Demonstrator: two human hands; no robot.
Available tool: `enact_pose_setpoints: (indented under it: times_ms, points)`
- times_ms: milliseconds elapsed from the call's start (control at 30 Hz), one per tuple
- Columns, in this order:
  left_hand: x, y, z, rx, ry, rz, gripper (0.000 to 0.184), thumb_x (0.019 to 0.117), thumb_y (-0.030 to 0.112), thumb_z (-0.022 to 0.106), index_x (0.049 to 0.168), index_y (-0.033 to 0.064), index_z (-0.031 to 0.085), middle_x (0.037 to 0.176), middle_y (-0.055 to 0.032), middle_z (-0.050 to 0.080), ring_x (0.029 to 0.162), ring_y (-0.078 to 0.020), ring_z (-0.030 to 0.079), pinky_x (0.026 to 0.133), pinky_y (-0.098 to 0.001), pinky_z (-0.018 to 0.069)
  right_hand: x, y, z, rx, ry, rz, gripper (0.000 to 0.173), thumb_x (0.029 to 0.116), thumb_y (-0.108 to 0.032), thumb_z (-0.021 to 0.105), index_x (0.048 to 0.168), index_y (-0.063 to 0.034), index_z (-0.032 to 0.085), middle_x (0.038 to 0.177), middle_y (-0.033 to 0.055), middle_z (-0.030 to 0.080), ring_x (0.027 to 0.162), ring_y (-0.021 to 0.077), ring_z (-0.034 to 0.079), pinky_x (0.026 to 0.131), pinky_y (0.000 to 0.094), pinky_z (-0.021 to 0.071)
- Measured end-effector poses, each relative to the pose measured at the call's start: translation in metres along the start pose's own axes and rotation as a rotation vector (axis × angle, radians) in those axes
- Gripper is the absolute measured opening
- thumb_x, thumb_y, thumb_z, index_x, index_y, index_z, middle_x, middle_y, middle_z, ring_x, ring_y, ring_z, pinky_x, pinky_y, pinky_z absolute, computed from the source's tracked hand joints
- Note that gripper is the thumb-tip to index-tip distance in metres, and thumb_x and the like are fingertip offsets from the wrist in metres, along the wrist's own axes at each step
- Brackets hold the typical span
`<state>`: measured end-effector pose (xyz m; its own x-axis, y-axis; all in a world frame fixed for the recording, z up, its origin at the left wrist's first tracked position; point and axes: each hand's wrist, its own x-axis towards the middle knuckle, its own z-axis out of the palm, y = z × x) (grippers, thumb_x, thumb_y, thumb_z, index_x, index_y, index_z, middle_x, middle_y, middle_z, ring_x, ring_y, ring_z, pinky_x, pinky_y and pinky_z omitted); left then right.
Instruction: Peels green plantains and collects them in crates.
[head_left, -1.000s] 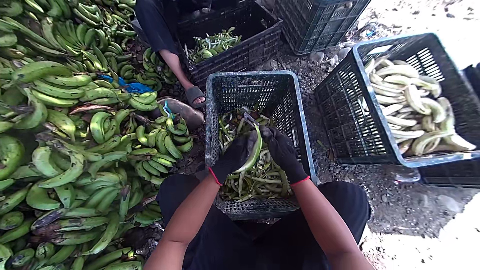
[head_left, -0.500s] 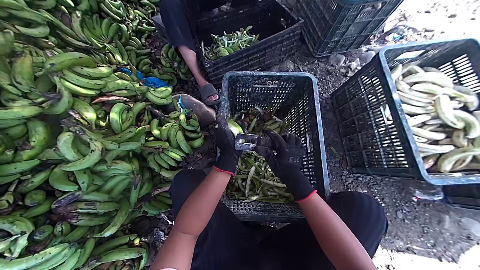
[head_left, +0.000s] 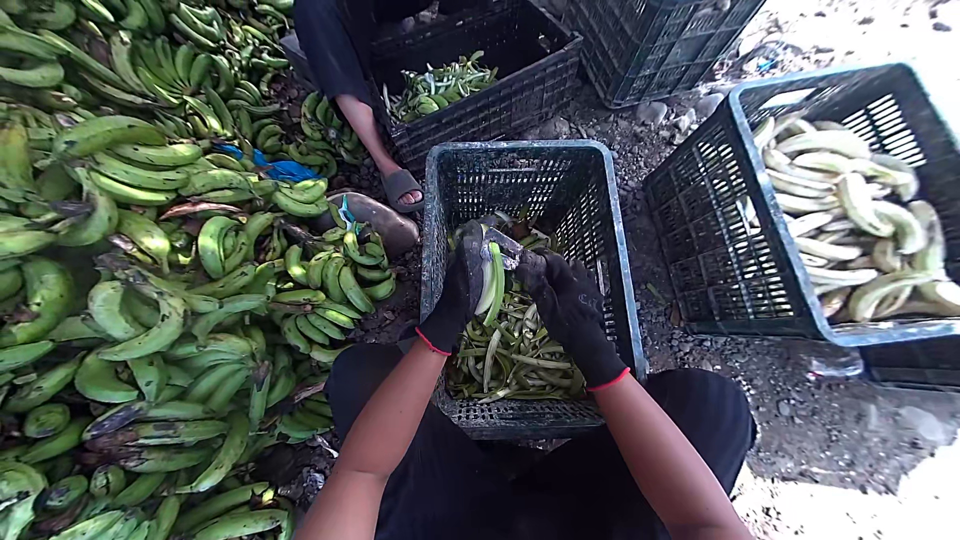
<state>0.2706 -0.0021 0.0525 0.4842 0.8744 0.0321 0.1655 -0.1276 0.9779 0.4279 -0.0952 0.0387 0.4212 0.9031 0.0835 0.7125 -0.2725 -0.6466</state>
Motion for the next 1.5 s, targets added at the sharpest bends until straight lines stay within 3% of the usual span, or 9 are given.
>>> enact_pose_setpoints:
  times_ms: [133, 233, 367, 600, 767, 900, 1067, 1200, 1500]
  points:
    - [-0.004, 0.012, 0.020, 0.088, -0.175, -0.069, 0.052, 0.1112, 0.038, 0.027, 0.120, 0.0000, 0.062, 0.084, -0.0099, 0.067, 0.072, -0.0173, 0.066, 0.070, -0.0380, 0.0582, 0.003, 0.009, -0.017, 0.238, -0.172, 0.103, 0.081, 0.0998, -0.076, 0.017, 0.121, -0.0151, 0.067, 0.096, 0.0140, 0.069, 0.088, 0.0337, 0.067, 0.069, 0.0609, 0.0501]
    - [0.011, 0.005, 0.015, -0.378, -0.125, -0.152, 0.055, 0.1093, 0.036, 0.017, 0.135, 0.0013, 0.051, 0.076, -0.0073, 0.069, 0.064, -0.0162, 0.068, 0.061, -0.0327, 0.0600, -0.002, 0.013, -0.012, 0.306, -0.106, 0.127, 0.090, 0.0898, -0.088, 0.013, 0.122, -0.0198, 0.062, 0.089, 0.0082, 0.065, 0.076, 0.0259, 0.063, 0.061, 0.0520, 0.0499]
    - [0.003, 0.007, -0.002, -0.679, 0.023, -0.247, 0.057, 0.1072, 0.057, 0.024, 0.107, 0.0167, 0.064, 0.081, -0.0006, 0.066, 0.067, -0.0094, 0.063, 0.058, -0.0258, 0.0545, 0.001, 0.012, 0.002, 0.028, 0.031, -0.139, 0.083, 0.0935, -0.079, 0.032, 0.135, -0.0150, 0.065, 0.122, 0.0239, 0.064, 0.113, 0.0461, 0.060, 0.085, 0.0663, 0.0482]
    - [0.025, 0.004, -0.016, -1.029, 0.160, -0.516, 0.035, 0.1098, 0.038, 0.025, 0.105, 0.0111, 0.048, 0.074, -0.0070, 0.063, 0.057, -0.0153, 0.064, 0.049, -0.0273, 0.0553, -0.004, 0.009, 0.018, -0.156, 0.179, -0.387, 0.076, 0.0895, -0.073, 0.044, 0.134, -0.0165, 0.069, 0.116, 0.0277, 0.065, 0.107, 0.0521, 0.060, 0.084, 0.0690, 0.0424]
    - [0.025, 0.016, -0.009, -0.828, 0.262, -0.404, 0.040, 0.1101, 0.043, 0.029, 0.099, 0.0122, 0.052, 0.071, -0.0033, 0.062, 0.058, -0.0136, 0.063, 0.053, -0.0282, 0.0556, -0.010, 0.006, 0.022, -0.072, 0.111, -0.224, 0.075, 0.0932, -0.072, 0.041, 0.133, -0.0149, 0.069, 0.114, 0.0269, 0.066, 0.105, 0.0499, 0.062, 0.078, 0.0661, 0.0477]
    - [0.007, 0.003, 0.002, -0.378, 0.216, -0.159, 0.046, 0.1101, 0.045, 0.032, 0.120, 0.0101, 0.061, 0.093, -0.0039, 0.064, 0.078, -0.0108, 0.063, 0.072, -0.0329, 0.0564, -0.005, -0.007, 0.010, -0.012, -0.095, -0.007, 0.062, 0.1020, -0.059, 0.036, 0.137, -0.0165, 0.065, 0.123, 0.0250, 0.064, 0.114, 0.0476, 0.060, 0.085, 0.0668, 0.0478]
    - [0.005, -0.008, -0.001, -0.292, 0.162, -0.071, 0.057, 0.1094, 0.050, 0.022, 0.137, 0.0127, 0.055, 0.114, -0.0061, 0.064, 0.091, -0.0106, 0.063, 0.079, -0.0346, 0.0568, -0.001, 0.002, 0.014, -0.166, 0.087, -0.146, 0.085, 0.0905, -0.081, 0.030, 0.137, -0.0200, 0.066, 0.115, 0.0261, 0.065, 0.106, 0.0504, 0.060, 0.074, 0.0651, 0.0463]
    - [0.004, 0.001, 0.001, 0.034, 0.157, 0.152, 0.052, 0.1116, 0.033, 0.022, 0.147, 0.0027, 0.046, 0.138, -0.0162, 0.057, 0.122, -0.0185, 0.057, 0.106, -0.0378, 0.0459, -0.002, -0.006, 0.007, -0.047, -0.050, -0.022, 0.074, 0.0966, -0.070, 0.036, 0.134, -0.0132, 0.066, 0.122, 0.0258, 0.065, 0.113, 0.0492, 0.060, 0.084, 0.0680, 0.0476]
    - [0.005, 0.003, 0.011, 0.142, 0.160, 0.206, 0.053, 0.1129, 0.030, 0.022, 0.139, -0.0051, 0.053, 0.128, -0.0222, 0.062, 0.117, -0.0223, 0.061, 0.105, -0.0379, 0.0469, 0.000, -0.004, 0.008, 0.118, -0.178, 0.070, 0.064, 0.1048, -0.059, 0.032, 0.129, -0.0093, 0.065, 0.114, 0.0193, 0.068, 0.107, 0.0397, 0.065, 0.085, 0.0637, 0.0496]
